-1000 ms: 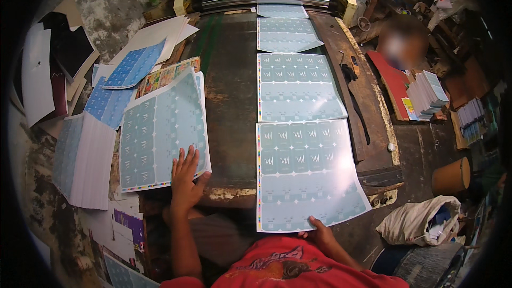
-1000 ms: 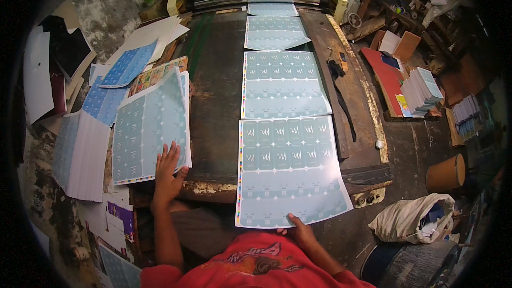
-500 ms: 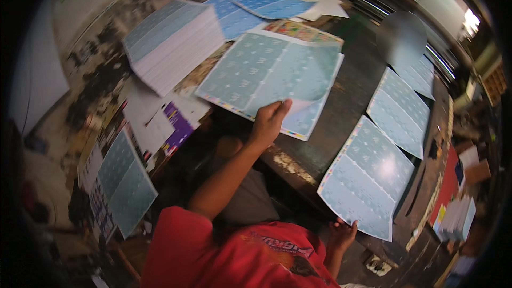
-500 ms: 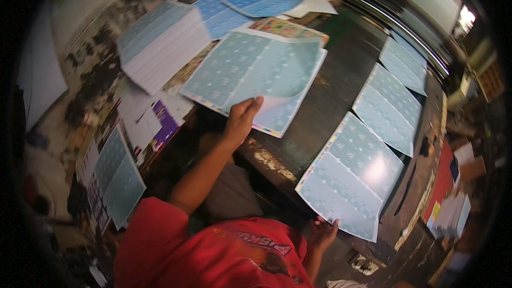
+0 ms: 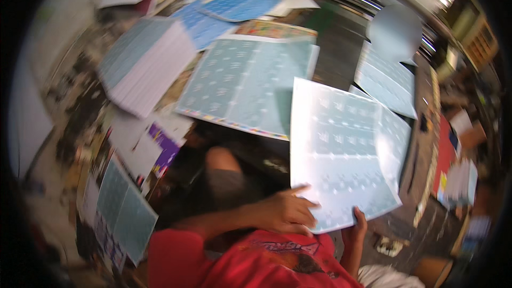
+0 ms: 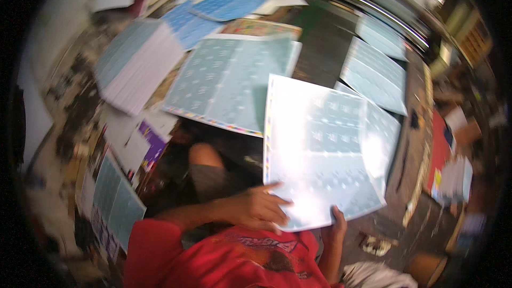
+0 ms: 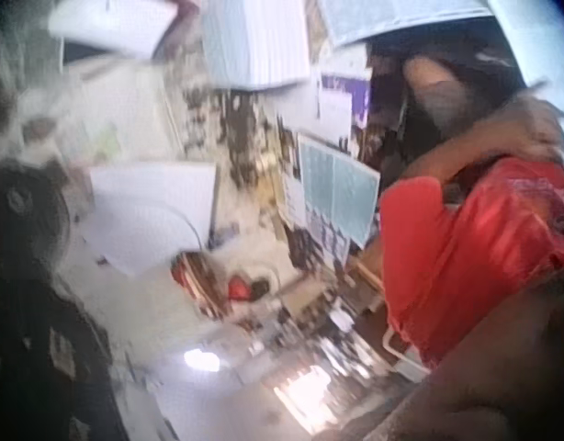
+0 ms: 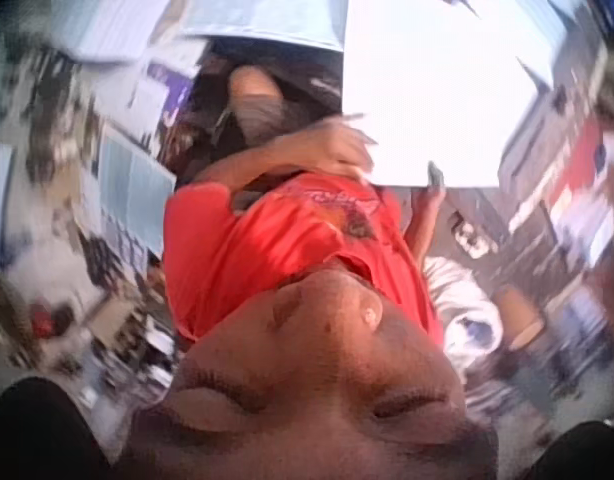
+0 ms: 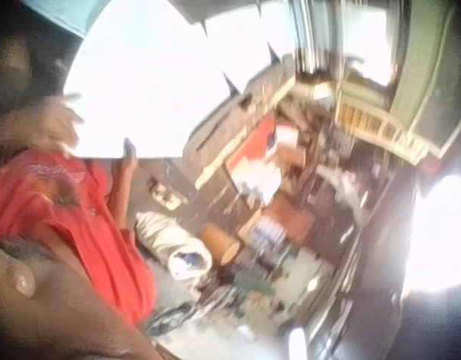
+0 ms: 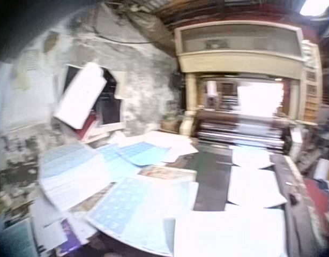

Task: The person picks up and flips through printed paper sheets on a large industrial machine table, aligning and stacking them by hand.

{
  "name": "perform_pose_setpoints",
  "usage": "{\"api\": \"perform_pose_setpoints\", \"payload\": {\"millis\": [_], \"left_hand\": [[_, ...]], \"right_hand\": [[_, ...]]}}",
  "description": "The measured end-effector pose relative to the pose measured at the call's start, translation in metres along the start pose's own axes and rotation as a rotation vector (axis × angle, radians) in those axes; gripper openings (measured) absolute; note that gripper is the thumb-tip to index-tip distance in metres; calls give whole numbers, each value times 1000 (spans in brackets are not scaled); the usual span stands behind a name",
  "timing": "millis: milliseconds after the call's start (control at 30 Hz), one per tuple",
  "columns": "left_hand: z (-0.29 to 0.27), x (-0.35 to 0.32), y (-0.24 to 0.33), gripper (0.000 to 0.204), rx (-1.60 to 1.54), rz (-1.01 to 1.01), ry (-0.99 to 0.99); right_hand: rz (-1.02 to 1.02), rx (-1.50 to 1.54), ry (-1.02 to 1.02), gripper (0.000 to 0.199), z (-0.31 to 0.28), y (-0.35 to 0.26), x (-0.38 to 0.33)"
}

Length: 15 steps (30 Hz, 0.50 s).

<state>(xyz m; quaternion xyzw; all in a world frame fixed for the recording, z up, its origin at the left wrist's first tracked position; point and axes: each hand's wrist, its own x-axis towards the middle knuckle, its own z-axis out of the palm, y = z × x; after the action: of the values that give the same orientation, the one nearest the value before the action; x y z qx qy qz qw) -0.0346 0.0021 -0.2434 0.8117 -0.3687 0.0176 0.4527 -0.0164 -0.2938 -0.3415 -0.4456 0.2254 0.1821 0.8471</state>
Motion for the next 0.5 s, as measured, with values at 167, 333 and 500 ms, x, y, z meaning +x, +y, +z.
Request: {"api": "perform_pose_setpoints", "payload": {"millis": [167,333,500], "left_hand": [[-135,-32,-103,38,569,-673,705],[-279,-157,-213,49,690,-1321,760],[-297,-175,-241,35,74,-1206,844]], "right_hand": [[93,14,168,26,-52,24,-17],[106,-97,159,35,-60,51,-58],[107,-181,175,41,-55,59,-90]]}}
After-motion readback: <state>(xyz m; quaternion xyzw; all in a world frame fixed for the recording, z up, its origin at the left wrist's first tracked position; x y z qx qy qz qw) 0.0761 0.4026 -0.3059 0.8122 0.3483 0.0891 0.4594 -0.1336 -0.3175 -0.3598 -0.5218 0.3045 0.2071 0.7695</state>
